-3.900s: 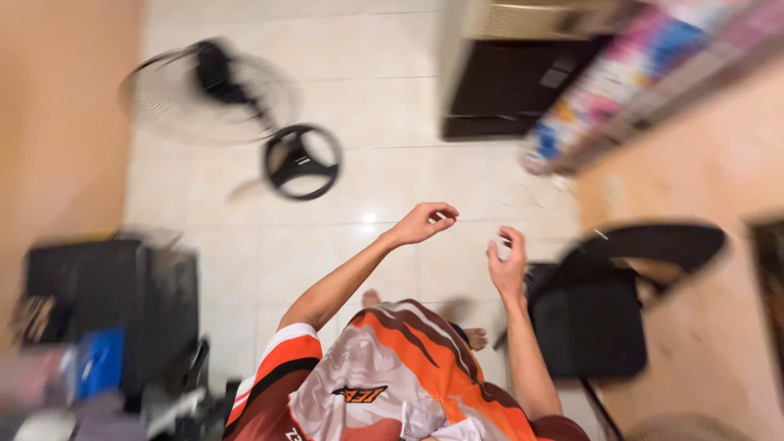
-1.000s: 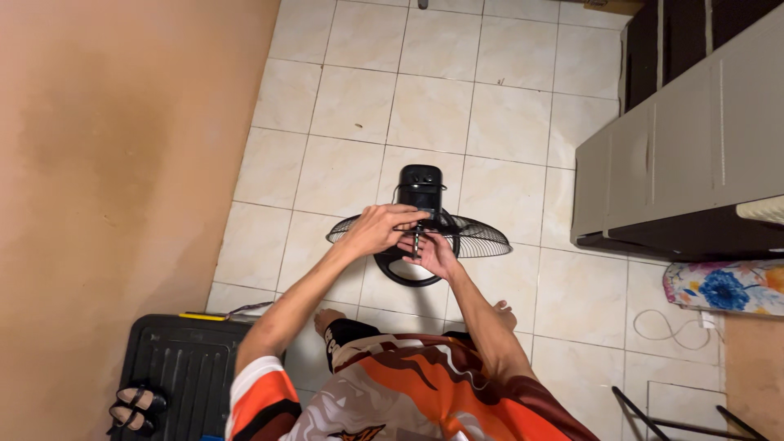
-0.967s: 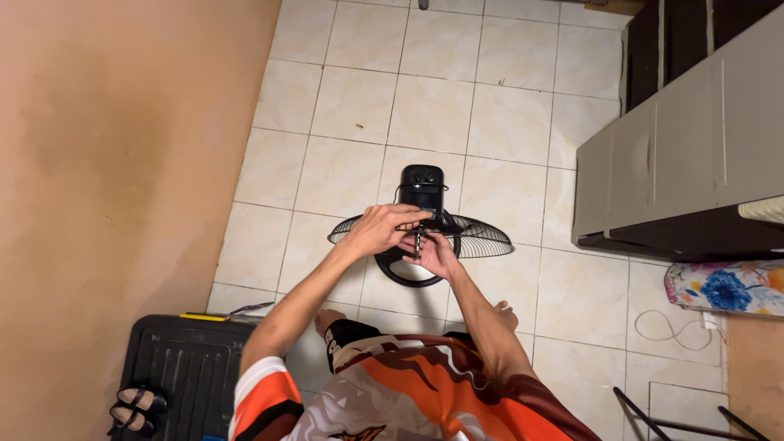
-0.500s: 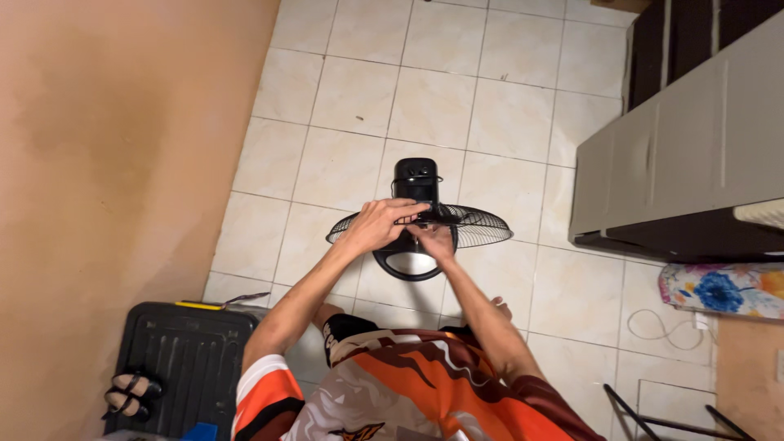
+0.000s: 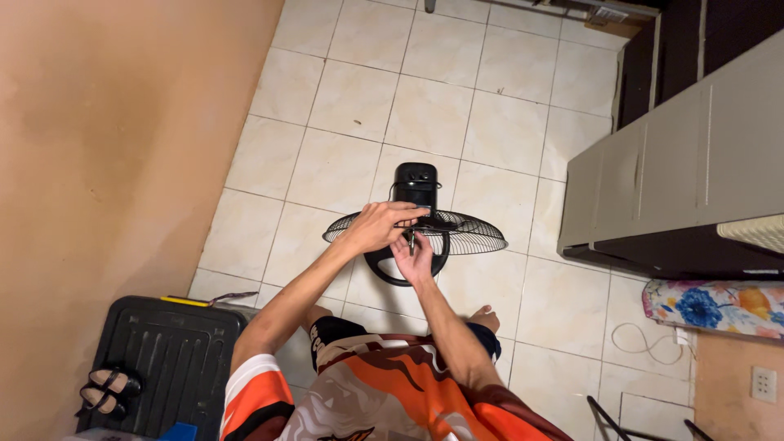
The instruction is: The person disassembles a standing electric fan by removing the front grille, fan blades, and rear grille, then reassembles it by reversing the steps. The person handles the fan components by hand, aligning and securing each part in sequence.
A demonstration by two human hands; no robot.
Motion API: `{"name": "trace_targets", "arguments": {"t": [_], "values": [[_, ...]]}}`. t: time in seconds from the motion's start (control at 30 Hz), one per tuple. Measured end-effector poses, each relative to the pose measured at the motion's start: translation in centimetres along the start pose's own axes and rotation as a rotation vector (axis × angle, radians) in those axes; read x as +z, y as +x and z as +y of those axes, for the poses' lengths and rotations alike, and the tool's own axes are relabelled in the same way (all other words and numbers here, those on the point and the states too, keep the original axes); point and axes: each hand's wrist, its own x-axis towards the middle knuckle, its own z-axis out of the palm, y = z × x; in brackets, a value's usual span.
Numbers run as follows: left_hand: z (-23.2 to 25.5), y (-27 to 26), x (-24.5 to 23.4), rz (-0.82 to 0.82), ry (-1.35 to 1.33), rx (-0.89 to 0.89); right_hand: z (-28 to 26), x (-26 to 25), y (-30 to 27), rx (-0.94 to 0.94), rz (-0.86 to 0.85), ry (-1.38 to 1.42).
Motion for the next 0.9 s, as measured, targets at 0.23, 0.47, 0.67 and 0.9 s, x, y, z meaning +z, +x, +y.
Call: {"name": "trace_targets", "arguments": {"t": [0.23, 0.47, 0.67, 0.9], "values": [[0.2, 0.4, -0.1, -0.044, 0.020, -0.016, 0.0, 0.2, 0.6, -0.064, 0.076, 0.096], [0.3, 0.4, -0.5, -0.049, 0.056, -0.023, 0.1, 0.6, 1.3, -0.474, 0.250, -0.844], [0.9, 0.6, -0.4, -0.058, 0.053, -0.063, -0.1, 0.4, 0.6, -0.797, 0.335, -1.177], [0.6, 1.0, -0.3, -0.072, 0.113, -0.036, -1.2, 0.9, 1.2, -0.095, 0.247, -0.158]]}}
